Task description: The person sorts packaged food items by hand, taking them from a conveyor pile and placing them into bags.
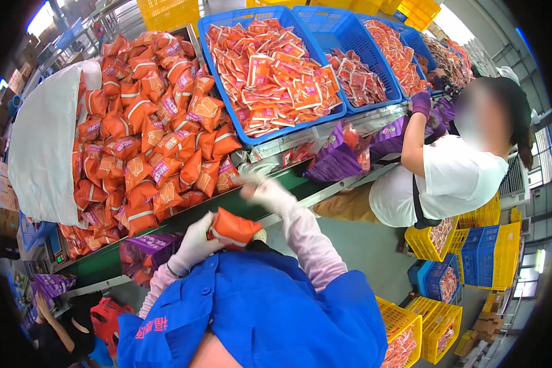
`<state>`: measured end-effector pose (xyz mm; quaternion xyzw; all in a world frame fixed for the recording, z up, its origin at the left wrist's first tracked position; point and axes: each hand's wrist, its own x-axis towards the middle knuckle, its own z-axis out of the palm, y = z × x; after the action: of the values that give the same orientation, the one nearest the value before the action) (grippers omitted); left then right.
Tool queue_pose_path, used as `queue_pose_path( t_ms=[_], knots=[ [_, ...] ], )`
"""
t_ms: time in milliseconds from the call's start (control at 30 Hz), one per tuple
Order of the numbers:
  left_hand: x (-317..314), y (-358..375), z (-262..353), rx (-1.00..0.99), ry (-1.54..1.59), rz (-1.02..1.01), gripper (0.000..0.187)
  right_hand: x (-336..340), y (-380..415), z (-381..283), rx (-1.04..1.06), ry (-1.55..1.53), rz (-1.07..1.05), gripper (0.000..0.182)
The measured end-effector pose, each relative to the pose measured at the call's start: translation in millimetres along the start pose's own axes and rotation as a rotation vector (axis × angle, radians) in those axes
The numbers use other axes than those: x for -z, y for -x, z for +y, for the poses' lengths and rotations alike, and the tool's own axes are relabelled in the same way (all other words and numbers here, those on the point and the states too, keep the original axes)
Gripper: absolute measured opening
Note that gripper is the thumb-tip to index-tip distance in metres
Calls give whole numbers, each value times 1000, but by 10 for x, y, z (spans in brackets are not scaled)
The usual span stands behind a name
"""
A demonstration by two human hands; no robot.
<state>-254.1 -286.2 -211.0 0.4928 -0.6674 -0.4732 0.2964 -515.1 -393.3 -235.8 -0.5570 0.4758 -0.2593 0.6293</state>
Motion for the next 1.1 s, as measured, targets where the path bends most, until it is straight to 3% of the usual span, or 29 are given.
queue_pose_path(
  t_ms=[33,100,167,200,267,300,367,400,467,533,567,600,633,667,700,767,833,900,967,1000,1033,1100],
  knots=[
    [-41,39,-16,-123,-49,-26,72,233,-227,194,-116,-63,300,60],
    [-63,111,19,-132,-98,-1,64,864,-689,780,-132,10,671,53],
    [-52,148,11,5,15,15,62,1541,-1305,1636,-257,268,708,47],
    [-50,168,122,55,205,48,61,1578,-1406,1622,-253,266,707,47],
    [-76,213,36,64,213,84,60,1551,-1581,1652,-459,120,890,39],
    [-73,235,-1,76,228,116,59,1493,-1577,1641,-463,115,886,39],
    [-40,271,-21,93,174,121,55,1271,-1372,1382,-401,495,924,36],
    [-30,287,-27,102,122,130,52,909,-956,604,-304,116,882,32],
    [-27,290,-47,112,131,156,51,848,-974,658,-125,-289,797,30],
    [-27,307,-20,130,143,185,51,724,-706,113,121,-364,680,32],
    [4,285,55,134,127,175,53,608,-454,-473,242,-245,700,34],
    [27,273,95,139,109,159,55,902,-557,-479,382,43,697,37],
    [34,265,95,145,112,158,55,917,-525,-851,434,-155,635,43],
    [34,255,91,129,104,138,55,1039,-552,-1056,517,-23,640,49],
    [30,258,79,111,98,119,54,999,-621,-1226,668,-131,668,51],
    [28,273,34,90,73,118,54,989,-554,-1318,487,-135,622,52],
    [60,287,78,95,146,141,54,762,-451,-1077,325,104,508,53],
    [51,334,-69,91,174,189,54,331,-322,-667,66,332,242,52],
    [69,396,-69,93,201,241,54,-141,-293,-169,12,379,119,46],
    [132,433,32,145,237,235,53,-309,-252,3,12,541,91,46],
    [175,409,87,187,274,233,53,-397,-228,75,21,710,65,46],
    [146,439,-112,114,295,290,53,-483,-21,-190,186,662,30,45]
  ],
)
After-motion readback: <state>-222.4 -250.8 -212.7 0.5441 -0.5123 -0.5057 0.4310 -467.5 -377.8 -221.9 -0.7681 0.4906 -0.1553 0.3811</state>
